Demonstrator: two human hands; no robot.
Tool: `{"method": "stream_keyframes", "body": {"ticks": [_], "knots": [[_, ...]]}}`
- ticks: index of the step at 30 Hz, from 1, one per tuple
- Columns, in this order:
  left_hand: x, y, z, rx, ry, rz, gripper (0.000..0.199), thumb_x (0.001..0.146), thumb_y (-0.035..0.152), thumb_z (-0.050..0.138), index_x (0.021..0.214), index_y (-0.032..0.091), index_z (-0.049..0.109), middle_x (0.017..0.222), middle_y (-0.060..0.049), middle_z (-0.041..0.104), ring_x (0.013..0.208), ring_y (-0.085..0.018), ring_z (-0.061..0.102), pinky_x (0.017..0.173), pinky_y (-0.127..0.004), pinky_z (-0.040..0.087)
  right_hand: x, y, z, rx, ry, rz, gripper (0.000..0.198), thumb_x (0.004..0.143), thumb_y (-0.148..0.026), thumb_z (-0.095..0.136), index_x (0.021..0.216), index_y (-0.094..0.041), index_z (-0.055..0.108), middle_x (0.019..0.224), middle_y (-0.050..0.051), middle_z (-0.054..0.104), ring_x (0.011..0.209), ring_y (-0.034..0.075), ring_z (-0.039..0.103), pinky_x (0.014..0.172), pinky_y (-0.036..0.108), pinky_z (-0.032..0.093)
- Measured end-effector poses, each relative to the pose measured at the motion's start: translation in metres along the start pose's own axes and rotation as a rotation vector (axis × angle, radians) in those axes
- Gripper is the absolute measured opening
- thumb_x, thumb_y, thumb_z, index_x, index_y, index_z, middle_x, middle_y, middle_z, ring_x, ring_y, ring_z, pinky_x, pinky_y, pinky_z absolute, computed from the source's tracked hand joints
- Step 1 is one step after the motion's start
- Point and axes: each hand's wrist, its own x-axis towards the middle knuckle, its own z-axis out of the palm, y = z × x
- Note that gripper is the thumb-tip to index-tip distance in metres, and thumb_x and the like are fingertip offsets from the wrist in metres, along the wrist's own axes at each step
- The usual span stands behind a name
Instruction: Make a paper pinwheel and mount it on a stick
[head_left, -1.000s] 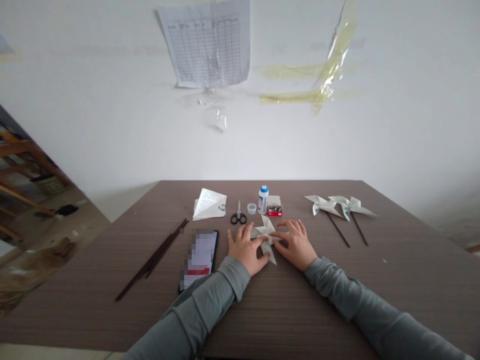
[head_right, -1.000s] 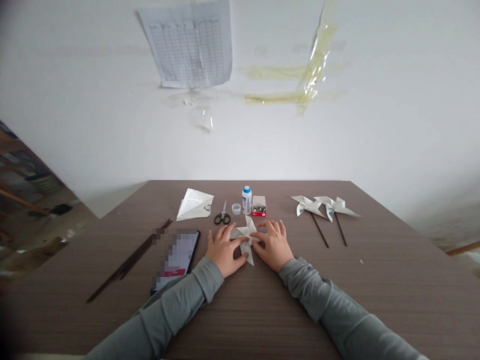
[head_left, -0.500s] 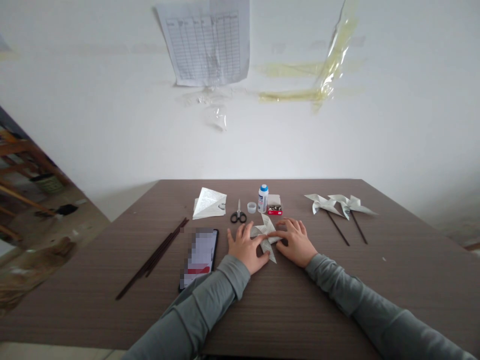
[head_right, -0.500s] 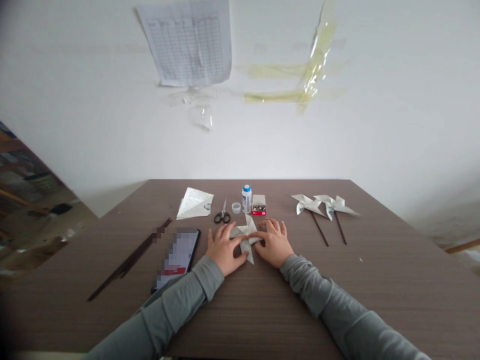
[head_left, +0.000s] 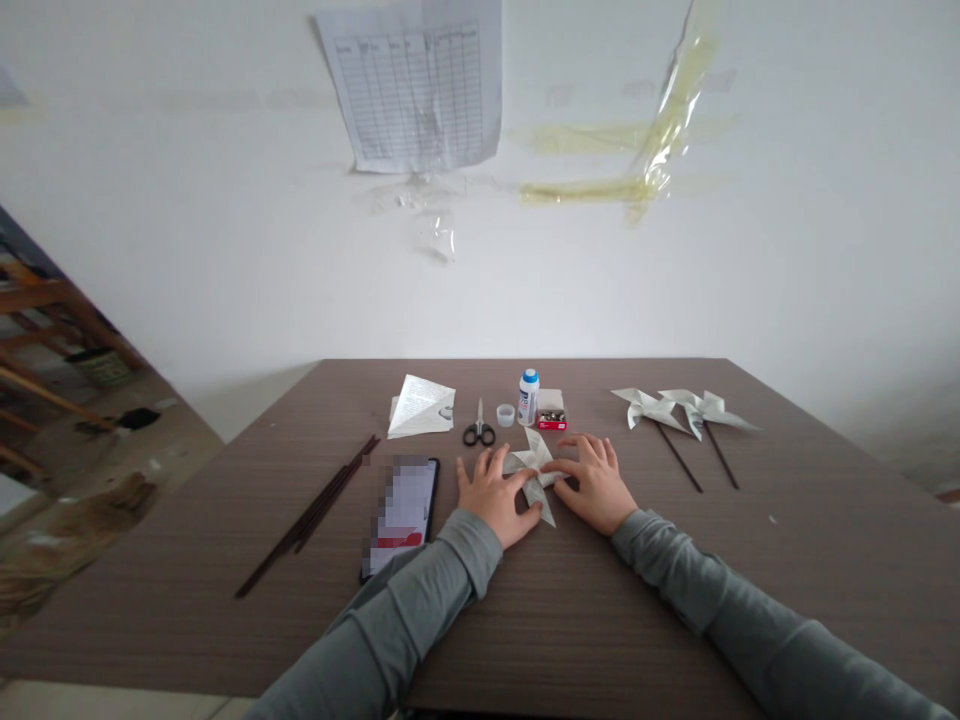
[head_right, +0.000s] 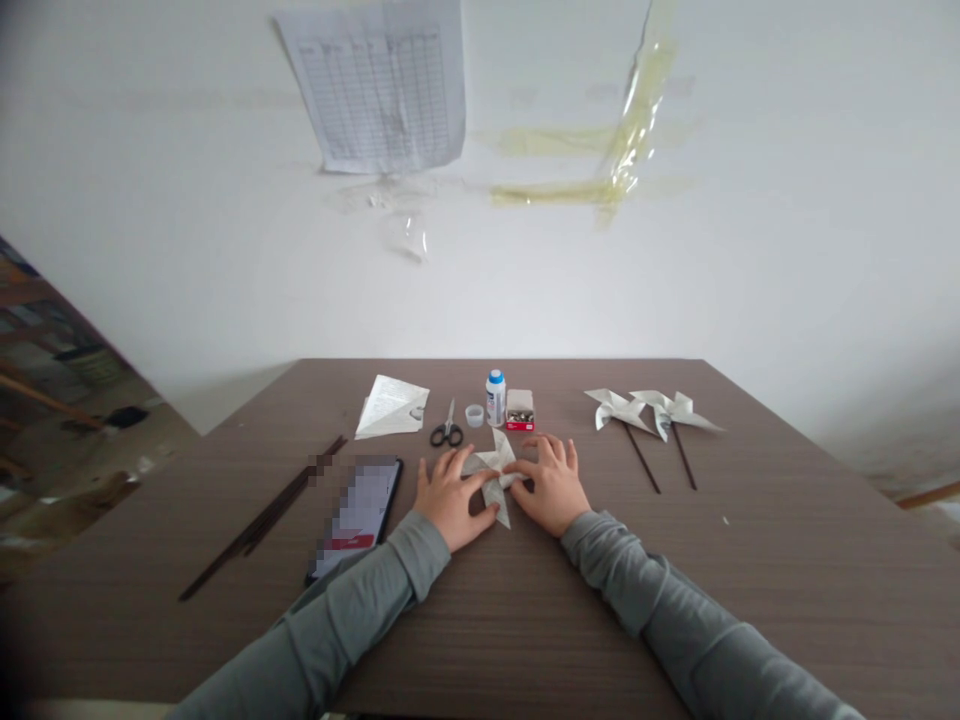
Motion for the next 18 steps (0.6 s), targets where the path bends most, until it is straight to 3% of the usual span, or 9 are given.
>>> {"method": "stream_keyframes", "body": {"ticks": [6,18], "knots": [[0.001,0.0,0.002,-0.016,0.025,-0.003,0.054,0.104,0.043,0.102,0.159,0.043,0.097,0.201,-0.014,0.064,0.185,-0.059,0.055,0.152,-0.102,0.032,-0.001,0.009,0.002,-0.002,-0.011,-0.04,0.033,0.111,-0.035,0.079,0.132,-0.044,0.103,0.17,0.012,0.08,0.171,0.048,0.061,0.148,0.096,0.037],[0.003,-0.005,0.007,-0.033,0.053,0.012,0.055,0.101,0.044,0.105,0.156,0.044,0.098,0.201,-0.012,0.063,0.184,-0.058,0.055,0.152,-0.1,0.033,0.0,-0.003,-0.001,-0.031,-0.01,0.011,0.031,0.11,-0.034,0.082,0.128,-0.044,0.105,0.162,0.013,0.084,0.17,0.048,0.062,0.147,0.094,0.04]]}}
